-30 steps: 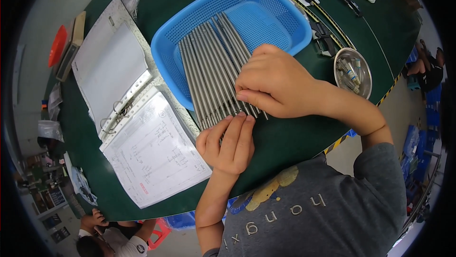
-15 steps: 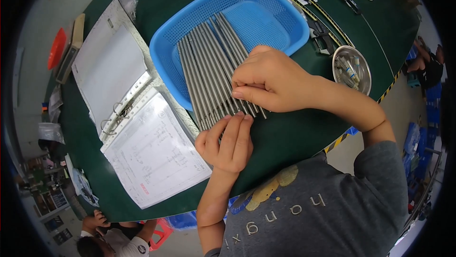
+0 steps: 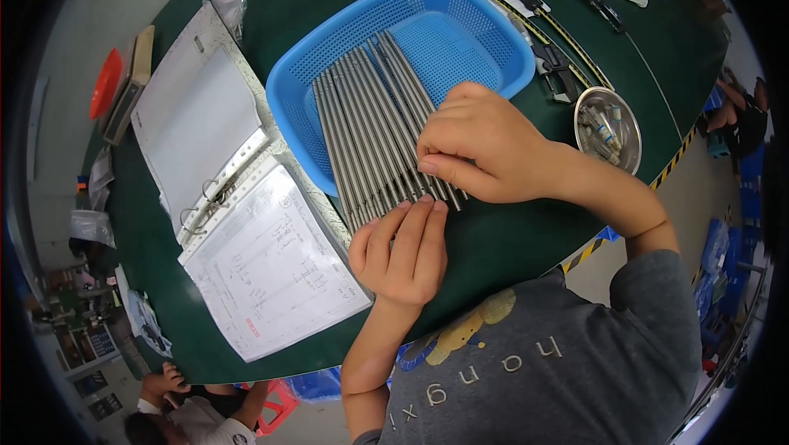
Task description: Inspecting and sorting various metal rods and components at a workshop table.
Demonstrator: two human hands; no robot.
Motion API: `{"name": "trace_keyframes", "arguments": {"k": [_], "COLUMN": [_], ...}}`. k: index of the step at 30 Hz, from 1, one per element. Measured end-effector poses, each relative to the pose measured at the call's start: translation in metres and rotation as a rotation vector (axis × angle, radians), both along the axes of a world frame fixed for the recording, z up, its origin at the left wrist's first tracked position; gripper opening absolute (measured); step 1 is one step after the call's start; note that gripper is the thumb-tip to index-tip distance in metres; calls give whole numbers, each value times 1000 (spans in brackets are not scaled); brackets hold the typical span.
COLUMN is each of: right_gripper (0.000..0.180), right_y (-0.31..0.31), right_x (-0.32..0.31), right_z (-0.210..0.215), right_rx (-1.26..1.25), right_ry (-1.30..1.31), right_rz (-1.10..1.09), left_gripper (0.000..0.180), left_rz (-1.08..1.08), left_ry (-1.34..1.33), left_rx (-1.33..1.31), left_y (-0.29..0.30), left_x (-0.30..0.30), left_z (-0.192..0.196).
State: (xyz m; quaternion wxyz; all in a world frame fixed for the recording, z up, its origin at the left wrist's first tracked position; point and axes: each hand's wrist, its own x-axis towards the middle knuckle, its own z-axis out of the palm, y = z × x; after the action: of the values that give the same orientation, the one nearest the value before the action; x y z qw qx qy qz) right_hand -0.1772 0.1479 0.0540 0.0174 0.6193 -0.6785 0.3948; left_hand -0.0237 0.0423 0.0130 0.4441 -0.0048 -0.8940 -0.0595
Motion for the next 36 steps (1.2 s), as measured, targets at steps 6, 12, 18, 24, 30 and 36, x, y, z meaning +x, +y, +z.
{"name": "trace_keyframes", "arguments": {"k": [6, 12, 18, 24, 30, 36], "right_gripper": [12, 12, 11, 10, 10, 11], "right_y": [-2, -2, -3, 3, 3, 5], "right_x": [1, -2, 1, -4, 0, 3], "right_z": [0, -2, -7, 4, -5, -8], "right_rx": [5, 106, -44, 31, 32, -7], "right_ry": [22, -144, -8, -92, -98, -124], "right_rz": [-10, 7, 4, -47, -55, -82], "left_gripper": [15, 16, 13, 13, 13, 13], "left_rz": [-24, -26, -13, 23, 62, 83], "left_ry": [16, 11, 4, -2, 23, 29], "left_rx": [-29, -56, -39, 18, -23, -45], "left_y": [-2, -4, -2, 6, 5, 5], "left_x": [-2, -2, -2, -4, -6, -7], "left_z": [-1, 0, 0, 2, 0, -3]}}
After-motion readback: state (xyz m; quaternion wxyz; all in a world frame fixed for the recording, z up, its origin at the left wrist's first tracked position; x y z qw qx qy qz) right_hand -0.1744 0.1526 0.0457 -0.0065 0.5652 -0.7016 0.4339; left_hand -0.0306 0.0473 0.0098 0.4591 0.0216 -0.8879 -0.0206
